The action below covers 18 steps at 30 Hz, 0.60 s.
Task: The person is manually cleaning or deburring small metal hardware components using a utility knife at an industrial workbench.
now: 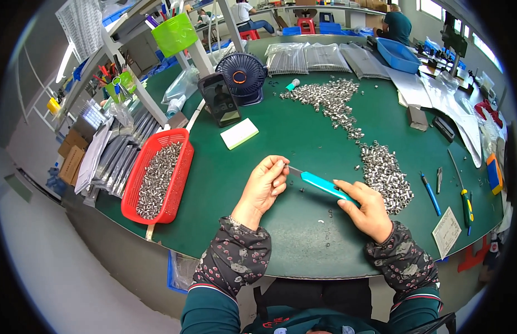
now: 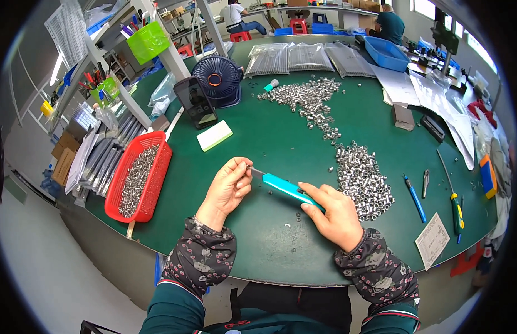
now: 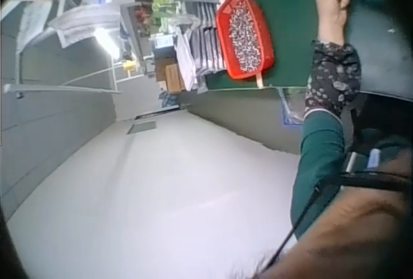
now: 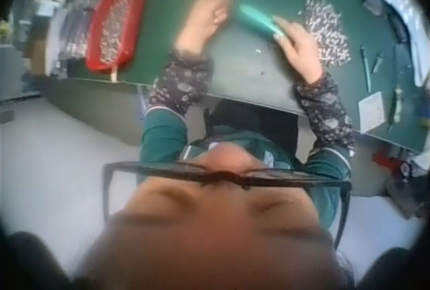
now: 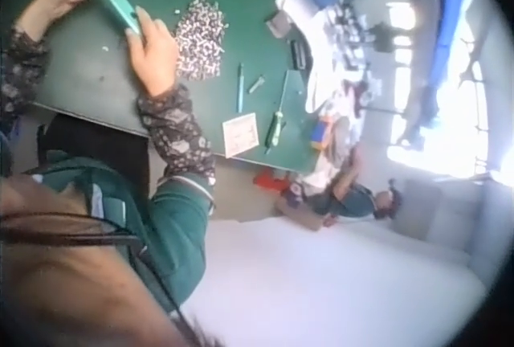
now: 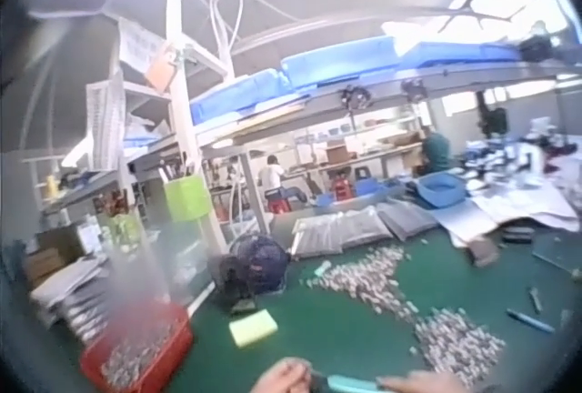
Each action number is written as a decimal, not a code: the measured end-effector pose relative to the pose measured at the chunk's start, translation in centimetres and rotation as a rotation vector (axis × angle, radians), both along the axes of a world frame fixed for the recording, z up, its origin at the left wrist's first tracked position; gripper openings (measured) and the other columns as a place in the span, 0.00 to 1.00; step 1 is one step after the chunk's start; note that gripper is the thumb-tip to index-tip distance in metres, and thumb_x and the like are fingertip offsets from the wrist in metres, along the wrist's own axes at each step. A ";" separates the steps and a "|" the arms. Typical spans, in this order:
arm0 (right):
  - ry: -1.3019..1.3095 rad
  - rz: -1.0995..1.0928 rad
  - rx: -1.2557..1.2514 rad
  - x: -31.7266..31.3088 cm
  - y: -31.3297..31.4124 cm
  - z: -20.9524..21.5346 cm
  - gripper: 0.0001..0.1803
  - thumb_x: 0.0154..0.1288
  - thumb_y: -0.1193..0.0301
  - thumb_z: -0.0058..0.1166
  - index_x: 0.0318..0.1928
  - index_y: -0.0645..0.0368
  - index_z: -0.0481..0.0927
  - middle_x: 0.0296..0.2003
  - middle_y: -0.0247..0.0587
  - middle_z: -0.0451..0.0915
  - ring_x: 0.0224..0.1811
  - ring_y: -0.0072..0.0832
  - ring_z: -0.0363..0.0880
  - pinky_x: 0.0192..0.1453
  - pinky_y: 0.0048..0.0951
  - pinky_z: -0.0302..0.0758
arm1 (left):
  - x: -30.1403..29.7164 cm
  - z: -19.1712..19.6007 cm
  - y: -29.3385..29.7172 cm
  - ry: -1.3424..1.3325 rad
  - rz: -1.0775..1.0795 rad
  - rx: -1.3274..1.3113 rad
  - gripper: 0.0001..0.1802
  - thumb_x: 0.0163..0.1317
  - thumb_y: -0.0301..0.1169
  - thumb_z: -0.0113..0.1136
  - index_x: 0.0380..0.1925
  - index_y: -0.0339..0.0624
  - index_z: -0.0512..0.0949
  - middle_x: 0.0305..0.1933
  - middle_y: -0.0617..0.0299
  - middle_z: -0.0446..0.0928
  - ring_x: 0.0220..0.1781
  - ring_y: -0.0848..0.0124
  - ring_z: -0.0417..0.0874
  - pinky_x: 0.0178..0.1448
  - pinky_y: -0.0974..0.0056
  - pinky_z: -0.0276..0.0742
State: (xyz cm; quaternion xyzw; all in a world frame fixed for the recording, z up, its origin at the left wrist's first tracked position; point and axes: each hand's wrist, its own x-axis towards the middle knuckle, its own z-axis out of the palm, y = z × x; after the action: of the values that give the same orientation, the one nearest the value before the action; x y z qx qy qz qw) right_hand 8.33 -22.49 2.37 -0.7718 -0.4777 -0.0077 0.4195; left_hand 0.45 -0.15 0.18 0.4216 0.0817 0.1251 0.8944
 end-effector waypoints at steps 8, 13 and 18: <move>-0.012 -0.020 -0.053 0.1 -0.2 -0.5 0.19 0.51 0.69 0.52 0.47 0.52 0.72 0.20 0.39 0.66 0.19 0.33 0.67 0.24 0.30 0.66 | 0.1 -0.1 -0.3 0.022 0.010 0.093 0.06 0.58 0.29 0.48 0.30 0.38 0.71 0.21 0.68 0.66 0.15 0.85 0.56 0.14 0.81 0.51; -0.237 -0.106 -0.079 0.0 0.0 -0.4 0.23 0.47 0.71 0.54 0.48 0.50 0.71 0.22 0.37 0.65 0.22 0.31 0.67 0.24 0.31 0.65 | 0.1 -0.1 -0.3 0.060 0.029 0.149 0.06 0.59 0.29 0.48 0.29 0.38 0.71 0.21 0.68 0.66 0.13 0.86 0.56 0.14 0.82 0.51; -0.397 -0.144 -0.052 -0.1 0.3 -0.2 0.26 0.43 0.74 0.56 0.48 0.49 0.71 0.23 0.37 0.65 0.24 0.31 0.67 0.24 0.30 0.66 | 0.0 -0.1 -0.3 0.080 0.028 0.170 0.08 0.59 0.31 0.47 0.28 0.38 0.71 0.20 0.68 0.66 0.13 0.85 0.57 0.13 0.81 0.51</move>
State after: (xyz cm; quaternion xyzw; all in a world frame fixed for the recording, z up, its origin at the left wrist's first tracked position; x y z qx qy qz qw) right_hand 8.28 -22.20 2.13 -0.7980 -0.4945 -0.1774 0.2952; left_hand 0.46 -0.42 0.09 0.4993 0.1122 0.1272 0.8496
